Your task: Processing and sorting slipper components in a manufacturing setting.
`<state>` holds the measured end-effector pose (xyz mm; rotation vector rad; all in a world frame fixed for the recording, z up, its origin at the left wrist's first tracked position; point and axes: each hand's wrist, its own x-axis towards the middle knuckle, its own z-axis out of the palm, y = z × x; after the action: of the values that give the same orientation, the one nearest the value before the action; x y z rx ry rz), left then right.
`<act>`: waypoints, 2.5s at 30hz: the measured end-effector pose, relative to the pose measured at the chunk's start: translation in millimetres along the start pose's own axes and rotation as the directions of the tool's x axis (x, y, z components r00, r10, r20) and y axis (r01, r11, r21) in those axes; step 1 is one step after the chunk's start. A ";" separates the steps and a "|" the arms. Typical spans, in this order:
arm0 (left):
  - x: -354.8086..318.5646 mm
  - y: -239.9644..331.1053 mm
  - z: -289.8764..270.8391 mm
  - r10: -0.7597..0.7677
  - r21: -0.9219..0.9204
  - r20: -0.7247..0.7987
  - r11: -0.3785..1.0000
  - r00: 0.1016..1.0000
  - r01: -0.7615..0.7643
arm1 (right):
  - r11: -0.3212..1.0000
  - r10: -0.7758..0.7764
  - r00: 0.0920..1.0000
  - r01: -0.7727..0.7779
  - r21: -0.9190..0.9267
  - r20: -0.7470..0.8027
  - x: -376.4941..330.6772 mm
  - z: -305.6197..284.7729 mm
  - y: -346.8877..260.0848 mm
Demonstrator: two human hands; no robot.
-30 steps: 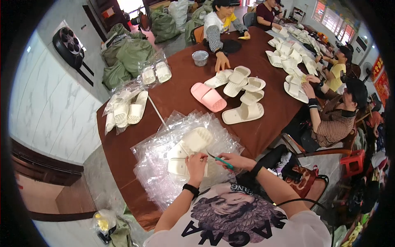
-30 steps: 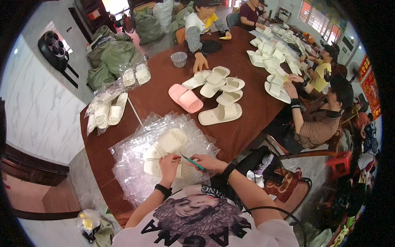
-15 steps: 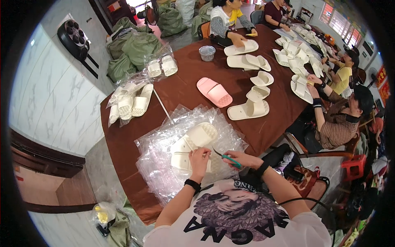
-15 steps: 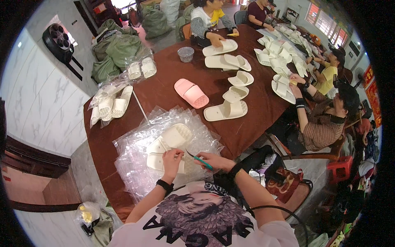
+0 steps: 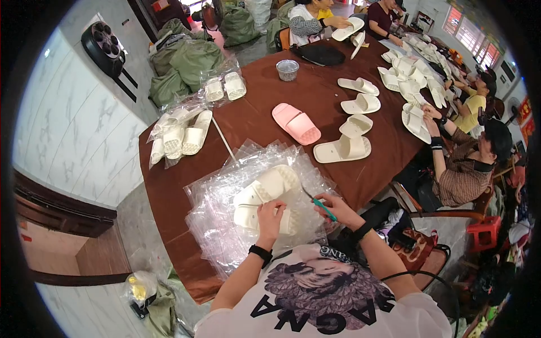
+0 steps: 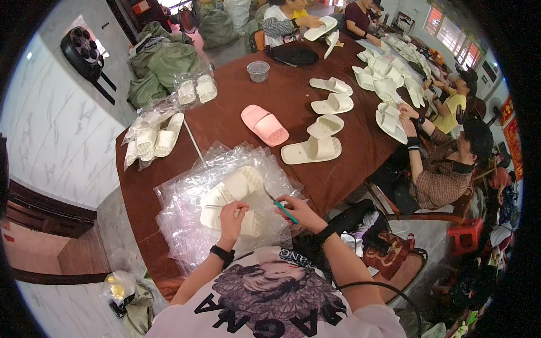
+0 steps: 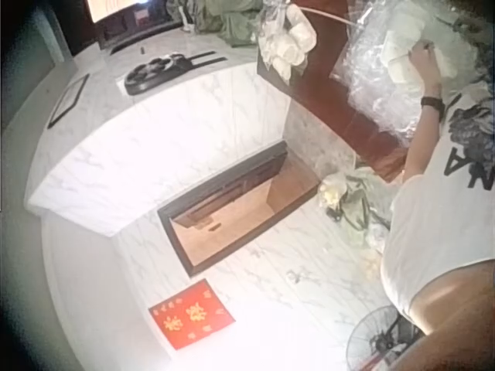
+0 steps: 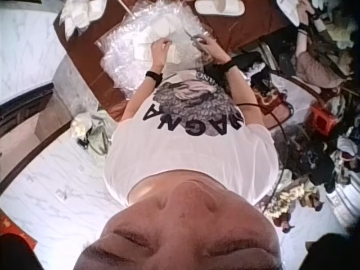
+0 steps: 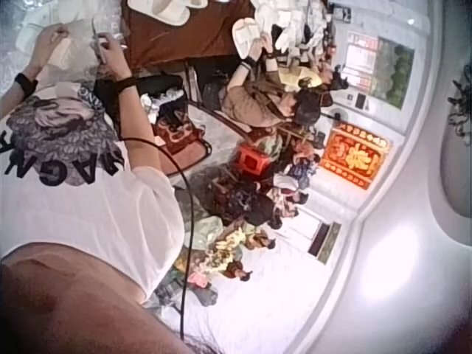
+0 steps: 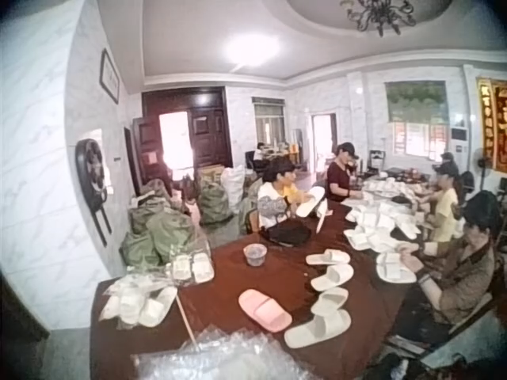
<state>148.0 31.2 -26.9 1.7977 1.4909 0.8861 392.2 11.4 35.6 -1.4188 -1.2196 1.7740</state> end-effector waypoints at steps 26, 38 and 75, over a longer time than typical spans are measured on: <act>16.8 -55.7 -140.6 0.071 0.250 -0.174 0.968 0.982 -0.026 | 0.181 -0.423 0.780 0.571 -0.801 0.461 30.6 64.5 -11.4; 77.1 -67.6 -39.7 0.014 0.538 0.165 0.837 0.986 -0.102 | -0.072 -0.505 0.626 0.656 -0.751 0.594 52.5 113.1 17.0; -48.5 -49.8 -42.2 -0.202 0.510 0.147 0.854 0.968 0.101 | 0.674 -0.677 0.561 0.213 -0.707 -0.476 48.1 -97.5 -138.8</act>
<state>79.1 -6.6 -48.0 2.0137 1.8147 0.2338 455.5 142.1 135.5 -1.6390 -1.5310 0.3350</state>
